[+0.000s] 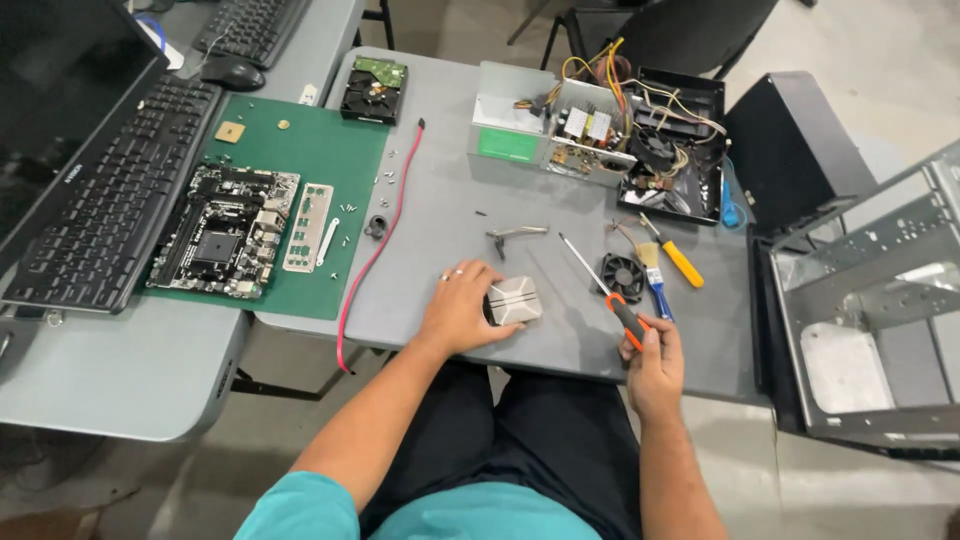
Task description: Cleaning a computer fan with a brush and using a screwdriver to remove screws from a heatsink component.
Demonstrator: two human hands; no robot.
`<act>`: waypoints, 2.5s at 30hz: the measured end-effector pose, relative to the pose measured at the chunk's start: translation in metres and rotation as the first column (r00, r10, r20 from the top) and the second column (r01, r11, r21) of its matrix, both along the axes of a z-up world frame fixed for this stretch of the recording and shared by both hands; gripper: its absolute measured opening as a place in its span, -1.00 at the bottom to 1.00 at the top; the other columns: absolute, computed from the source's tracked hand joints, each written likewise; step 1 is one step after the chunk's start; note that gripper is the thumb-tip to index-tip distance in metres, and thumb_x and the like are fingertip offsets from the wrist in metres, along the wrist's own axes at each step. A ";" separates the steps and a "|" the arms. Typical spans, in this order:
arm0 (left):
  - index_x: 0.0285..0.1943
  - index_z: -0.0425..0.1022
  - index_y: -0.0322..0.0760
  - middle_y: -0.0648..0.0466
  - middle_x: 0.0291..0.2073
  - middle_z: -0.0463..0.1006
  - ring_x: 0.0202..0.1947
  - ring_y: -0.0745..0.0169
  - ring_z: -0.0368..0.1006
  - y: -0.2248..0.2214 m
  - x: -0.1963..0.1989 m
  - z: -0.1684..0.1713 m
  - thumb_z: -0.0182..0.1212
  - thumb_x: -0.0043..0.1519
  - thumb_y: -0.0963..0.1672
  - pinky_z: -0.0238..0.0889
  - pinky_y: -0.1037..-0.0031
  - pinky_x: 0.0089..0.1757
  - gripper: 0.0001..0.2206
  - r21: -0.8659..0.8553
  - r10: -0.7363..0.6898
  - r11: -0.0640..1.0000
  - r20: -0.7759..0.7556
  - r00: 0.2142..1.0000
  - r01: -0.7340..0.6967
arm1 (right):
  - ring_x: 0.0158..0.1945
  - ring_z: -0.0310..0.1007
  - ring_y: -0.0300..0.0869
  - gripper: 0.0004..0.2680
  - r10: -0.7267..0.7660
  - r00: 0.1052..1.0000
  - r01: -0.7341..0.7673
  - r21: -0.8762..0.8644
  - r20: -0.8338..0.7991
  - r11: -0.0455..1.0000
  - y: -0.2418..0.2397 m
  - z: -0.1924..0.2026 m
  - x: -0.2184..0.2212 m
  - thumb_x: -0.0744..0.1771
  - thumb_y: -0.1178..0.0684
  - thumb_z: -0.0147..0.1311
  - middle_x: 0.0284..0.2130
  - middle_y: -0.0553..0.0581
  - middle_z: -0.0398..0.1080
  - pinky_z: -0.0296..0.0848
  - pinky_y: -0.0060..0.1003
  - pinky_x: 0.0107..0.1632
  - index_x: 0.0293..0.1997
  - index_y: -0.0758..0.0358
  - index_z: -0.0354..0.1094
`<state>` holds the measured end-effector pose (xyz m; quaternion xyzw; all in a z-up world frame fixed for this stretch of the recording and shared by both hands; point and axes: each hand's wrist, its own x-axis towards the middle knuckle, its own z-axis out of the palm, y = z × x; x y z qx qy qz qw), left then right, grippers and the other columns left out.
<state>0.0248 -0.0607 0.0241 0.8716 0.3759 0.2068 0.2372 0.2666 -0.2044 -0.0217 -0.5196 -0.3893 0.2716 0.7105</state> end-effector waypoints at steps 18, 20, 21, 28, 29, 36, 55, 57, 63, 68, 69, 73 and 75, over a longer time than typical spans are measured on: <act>-0.01 0.33 -0.15 0.07 -0.15 0.32 -0.01 0.12 0.20 0.001 0.004 -0.012 0.26 -0.17 0.13 -0.01 0.29 -0.01 -0.41 0.089 -0.020 0.996 -0.109 0.994 0.030 | -0.57 0.31 -0.22 -0.76 -0.089 0.186 0.462 -0.008 0.979 0.887 0.013 -0.008 -0.043 0.17 -0.23 0.08 -0.66 -0.08 0.26 0.27 -0.34 -0.33 -0.24 -0.02 0.36; -0.01 0.34 -0.16 0.06 -0.15 0.33 0.00 0.12 0.20 0.001 0.003 -0.010 0.26 -0.16 0.13 -0.01 0.28 -0.01 -0.41 0.090 -0.026 0.995 -0.102 0.994 0.035 | -0.60 0.30 -0.20 -0.76 -0.079 0.202 0.462 -0.023 0.976 0.887 0.012 -0.005 -0.043 0.17 -0.23 0.08 -0.70 -0.07 0.23 0.27 -0.33 -0.35 -0.25 -0.02 0.36; -0.01 0.34 -0.17 0.05 -0.15 0.34 0.00 0.12 0.20 0.002 0.003 -0.010 0.25 -0.16 0.13 -0.01 0.27 -0.01 -0.41 0.092 -0.028 0.995 -0.093 0.995 0.036 | -0.62 0.29 -0.18 -0.76 -0.071 0.215 0.458 -0.037 0.974 0.888 0.013 -0.003 -0.043 0.17 -0.23 0.09 -0.74 -0.06 0.20 0.27 -0.33 -0.36 -0.25 -0.01 0.36; -0.01 0.34 -0.16 0.07 -0.11 0.30 -0.05 0.04 0.17 0.000 0.002 -0.009 0.25 -0.15 0.15 -0.03 0.24 -0.01 -0.41 0.034 0.000 0.999 -0.143 0.990 0.005 | -0.33 0.42 -0.02 -0.77 0.007 0.422 0.497 -0.238 0.906 0.835 0.016 0.010 -0.056 0.19 -0.10 0.04 -0.44 0.11 0.42 0.29 -0.12 -0.22 -0.24 0.20 0.36; -0.01 0.34 -0.16 0.09 -0.12 0.31 -0.07 0.07 0.18 -0.001 0.002 -0.010 0.23 -0.13 0.16 -0.02 0.25 -0.03 -0.41 0.080 0.000 0.997 -0.129 0.992 0.011 | -0.37 0.38 -0.04 -0.79 -0.023 0.412 0.498 -0.205 0.911 0.843 0.015 0.014 -0.058 0.21 -0.07 0.04 -0.48 0.08 0.39 0.28 -0.15 -0.22 -0.24 0.22 0.35; 0.30 0.01 -0.21 -0.02 0.08 0.19 0.07 -0.04 0.12 -0.007 -0.006 -0.016 0.14 -0.08 0.19 -0.08 0.21 0.07 -0.18 0.115 -0.029 0.993 -0.113 0.993 0.042 | -0.36 0.30 -0.13 -0.78 -0.153 0.411 0.489 -0.076 0.899 0.869 0.010 0.018 -0.063 0.22 0.06 0.05 -0.25 0.13 0.23 0.33 -0.27 -0.34 -0.12 0.28 0.31; -0.21 0.49 -0.05 0.11 -0.34 0.46 -0.33 -0.05 0.38 0.102 -0.069 -0.010 0.03 0.09 0.05 0.09 0.19 -0.21 -0.74 0.279 0.528 0.844 -0.288 0.799 -0.458 | -0.49 0.22 -0.23 -0.72 -0.210 0.501 0.444 -0.041 0.840 0.895 0.012 0.002 -0.050 0.22 0.15 0.02 -0.18 0.28 0.19 0.30 -0.36 -0.39 -0.05 0.48 0.15; -0.21 0.54 -0.06 0.12 -0.32 0.55 -0.27 0.15 0.43 0.084 -0.044 0.006 0.06 0.00 0.04 0.15 0.32 -0.21 -0.71 0.145 0.355 0.930 -0.113 0.928 -0.338 | -0.16 0.15 -0.02 -0.67 -0.192 0.496 0.378 -0.011 0.847 0.926 0.010 -0.004 -0.045 0.21 0.15 0.03 -0.52 0.19 0.17 0.28 -0.30 -0.35 0.00 0.50 0.08; -0.29 0.47 0.06 0.22 -0.41 0.51 -0.30 0.17 0.38 0.044 0.022 -0.012 0.04 0.06 0.12 0.07 0.30 -0.22 -0.74 0.143 -0.024 0.988 -0.223 0.974 0.057 | -0.37 0.18 -0.14 -0.67 -0.219 0.521 0.328 0.044 0.825 0.944 0.012 0.014 -0.050 0.17 0.23 0.03 -0.18 0.42 0.08 0.30 -0.37 -0.34 -0.03 0.47 0.07; -0.03 0.42 -0.01 0.21 -0.34 0.53 -0.28 0.14 0.42 0.048 0.030 -0.006 -0.03 0.04 0.12 0.12 0.30 -0.21 -0.59 -0.061 -0.019 0.998 -0.112 0.994 0.012 | -0.41 0.24 -0.18 -0.73 -0.178 0.522 0.361 -0.027 0.834 0.932 0.008 0.019 -0.054 0.18 0.22 0.02 -0.13 0.34 0.08 0.38 -0.39 -0.36 -0.07 0.39 0.15; -0.02 0.43 0.03 0.23 -0.44 0.54 -0.32 0.17 0.44 0.055 0.033 -0.002 -0.06 0.06 0.09 0.12 0.29 -0.23 -0.62 -0.092 0.039 0.995 -0.040 0.998 -0.042 | -0.45 0.23 -0.18 -0.73 -0.182 0.531 0.357 -0.024 0.828 0.934 0.012 0.021 -0.051 0.19 0.21 0.01 -0.13 0.35 0.07 0.38 -0.38 -0.37 -0.08 0.41 0.14; -0.11 0.46 0.04 0.16 -0.41 0.57 -0.34 -0.03 0.43 0.072 0.040 -0.011 -0.15 0.15 0.02 0.18 0.30 -0.20 -0.72 -0.161 0.201 0.967 -0.007 0.980 -0.199 | -0.51 0.20 -0.21 -0.72 -0.218 0.551 0.416 -0.038 0.806 0.909 0.014 0.017 -0.053 0.18 0.17 0.01 -0.11 0.36 0.07 0.38 -0.37 -0.33 -0.08 0.41 0.15; -0.10 0.42 0.09 0.27 -0.48 0.54 -0.36 0.04 0.42 0.078 0.047 -0.009 -0.05 0.10 0.06 0.13 0.29 -0.16 -0.73 -0.167 0.222 0.953 -0.186 0.957 -0.253 | -0.49 0.20 -0.22 -0.73 -0.221 0.525 0.431 -0.033 0.822 0.902 0.016 0.018 -0.054 0.19 0.14 0.02 -0.12 0.30 0.09 0.37 -0.37 -0.35 -0.08 0.38 0.16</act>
